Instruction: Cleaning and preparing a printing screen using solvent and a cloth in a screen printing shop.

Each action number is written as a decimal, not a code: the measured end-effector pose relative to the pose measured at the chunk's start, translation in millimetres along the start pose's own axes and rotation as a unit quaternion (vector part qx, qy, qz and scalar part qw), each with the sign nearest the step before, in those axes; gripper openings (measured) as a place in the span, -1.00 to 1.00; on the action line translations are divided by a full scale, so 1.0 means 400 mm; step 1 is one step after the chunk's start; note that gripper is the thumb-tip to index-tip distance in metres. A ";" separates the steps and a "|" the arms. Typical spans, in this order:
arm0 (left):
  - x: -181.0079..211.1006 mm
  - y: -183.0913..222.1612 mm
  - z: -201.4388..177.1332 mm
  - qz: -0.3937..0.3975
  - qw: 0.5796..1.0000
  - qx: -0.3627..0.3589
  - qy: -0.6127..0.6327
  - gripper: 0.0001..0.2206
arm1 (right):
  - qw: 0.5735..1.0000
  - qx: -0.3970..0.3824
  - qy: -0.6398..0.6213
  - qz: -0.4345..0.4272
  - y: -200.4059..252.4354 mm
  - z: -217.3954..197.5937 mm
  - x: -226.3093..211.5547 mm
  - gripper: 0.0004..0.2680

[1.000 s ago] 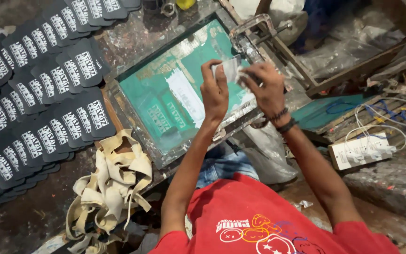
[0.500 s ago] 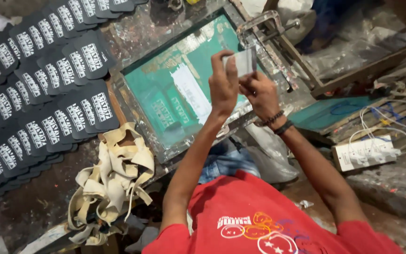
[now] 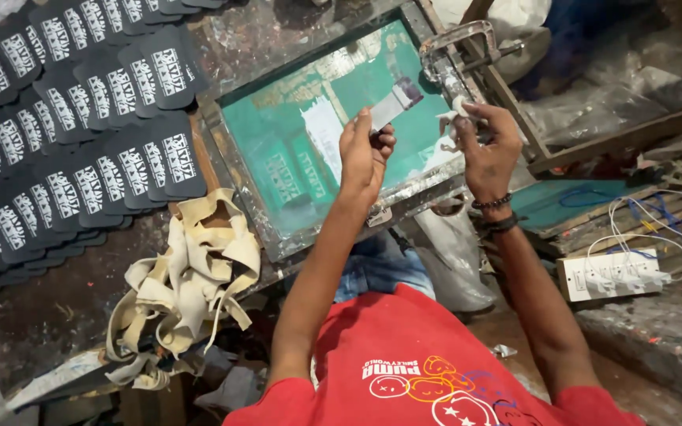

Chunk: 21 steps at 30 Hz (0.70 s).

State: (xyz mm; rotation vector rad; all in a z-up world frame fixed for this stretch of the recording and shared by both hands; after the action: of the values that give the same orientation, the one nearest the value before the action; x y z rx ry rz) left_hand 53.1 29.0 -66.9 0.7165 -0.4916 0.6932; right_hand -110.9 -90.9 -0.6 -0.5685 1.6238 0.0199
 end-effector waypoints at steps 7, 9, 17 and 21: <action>-0.080 0.011 -0.016 -0.022 0.999 0.036 0.032 -0.76 | 0.986 -0.005 0.023 -0.165 0.018 0.026 -0.057 -0.86; -0.083 0.035 0.000 -0.023 0.999 0.044 0.001 -0.75 | 0.974 -0.052 0.059 -0.212 0.022 0.048 -0.071 -0.83; 0.054 0.105 -0.012 0.021 0.995 0.002 -0.095 -0.74 | 0.992 -0.030 0.009 -0.120 -0.016 0.029 0.054 -0.88; 0.082 0.086 -0.041 -0.074 0.983 -0.159 0.051 -0.80 | 0.992 -0.044 -0.014 -0.118 -0.013 0.007 0.028 -0.87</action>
State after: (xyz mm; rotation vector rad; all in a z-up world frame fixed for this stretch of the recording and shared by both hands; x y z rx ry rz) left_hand 53.3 73.1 -42.7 0.4096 -0.4381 0.4941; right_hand -106.7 -98.5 -10.0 -0.8235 1.5252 -0.0758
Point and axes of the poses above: each hand's wrist, its own y-axis away from the middle knuckle, its own z-axis out of the palm, x = y × z, the point moved 2 cm from there along -y, towards the middle knuckle, and after that the axes turned 7 degrees about x, right-handed, at the moved point
